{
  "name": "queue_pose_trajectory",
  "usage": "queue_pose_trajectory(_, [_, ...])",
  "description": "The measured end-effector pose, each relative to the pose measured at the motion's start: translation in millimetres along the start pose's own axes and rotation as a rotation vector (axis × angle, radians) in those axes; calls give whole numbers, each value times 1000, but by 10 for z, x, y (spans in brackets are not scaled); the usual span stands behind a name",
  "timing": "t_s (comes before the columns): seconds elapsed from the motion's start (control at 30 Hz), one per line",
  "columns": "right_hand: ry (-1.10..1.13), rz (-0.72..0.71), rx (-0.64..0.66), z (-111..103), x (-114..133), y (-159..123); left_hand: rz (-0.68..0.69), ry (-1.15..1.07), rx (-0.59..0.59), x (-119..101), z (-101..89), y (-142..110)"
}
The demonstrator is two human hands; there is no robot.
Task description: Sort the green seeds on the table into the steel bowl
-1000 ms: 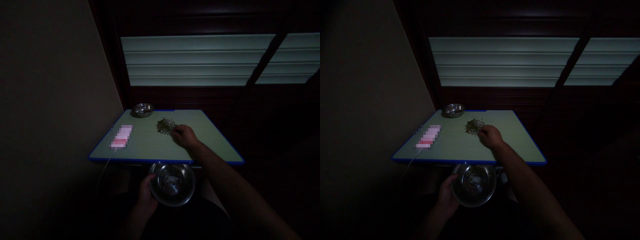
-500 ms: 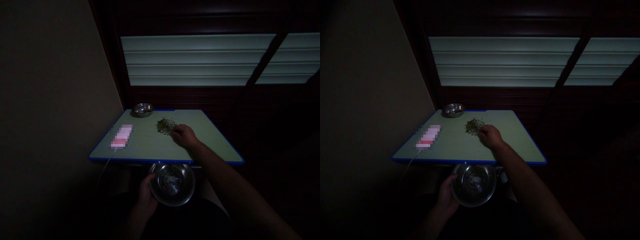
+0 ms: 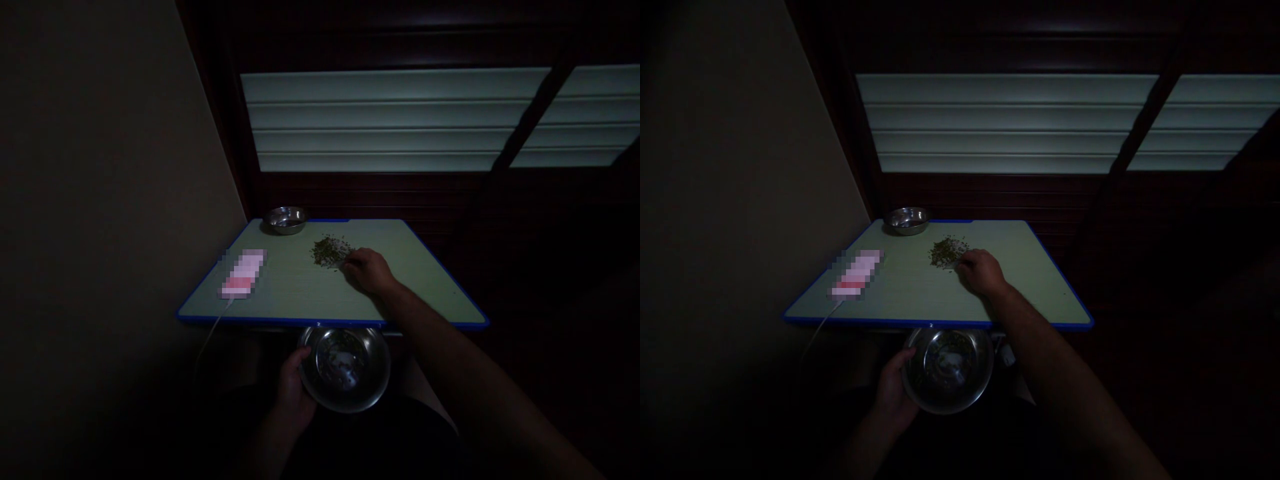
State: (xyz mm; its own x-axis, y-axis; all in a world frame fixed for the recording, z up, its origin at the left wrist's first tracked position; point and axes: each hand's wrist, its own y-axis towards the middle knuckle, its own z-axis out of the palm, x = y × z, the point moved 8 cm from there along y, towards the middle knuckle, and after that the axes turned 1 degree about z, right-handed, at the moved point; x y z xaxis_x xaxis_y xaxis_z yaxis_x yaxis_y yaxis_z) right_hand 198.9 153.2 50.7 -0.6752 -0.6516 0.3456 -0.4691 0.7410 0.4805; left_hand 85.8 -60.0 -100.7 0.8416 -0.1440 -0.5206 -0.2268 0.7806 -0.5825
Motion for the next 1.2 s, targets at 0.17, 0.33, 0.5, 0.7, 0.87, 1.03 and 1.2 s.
queue_pose_trajectory(0.17, [-1, 9, -4, 4, -1, -1, -3, 3, -10, -1, -6, -8])
queue_pose_trajectory(0.33, [34, 4, -13, 13, 7, 6, -4, 9, -15, -6, 6, -23])
queue_pose_trajectory(0.5, [44, -23, -20, 27, 28, 22, -7, 10, -16, 5, 25, -31])
queue_pose_trajectory(0.7, [35, -50, -12, 52, 41, 35, -13, 24, -9, -2, 46, -34])
queue_pose_trajectory(0.87, [47, -69, -19, 47, 51, 31, -9, 23, -16, 5, 22, -15])
queue_pose_trajectory(1.03, [76, -94, -27, 34, 52, 15, -6, 19, -10, 2, 9, -12])
queue_pose_trajectory(1.2, [107, -73, -23, 18, 50, 11, -7, 22, 0, 1, 1, -16])
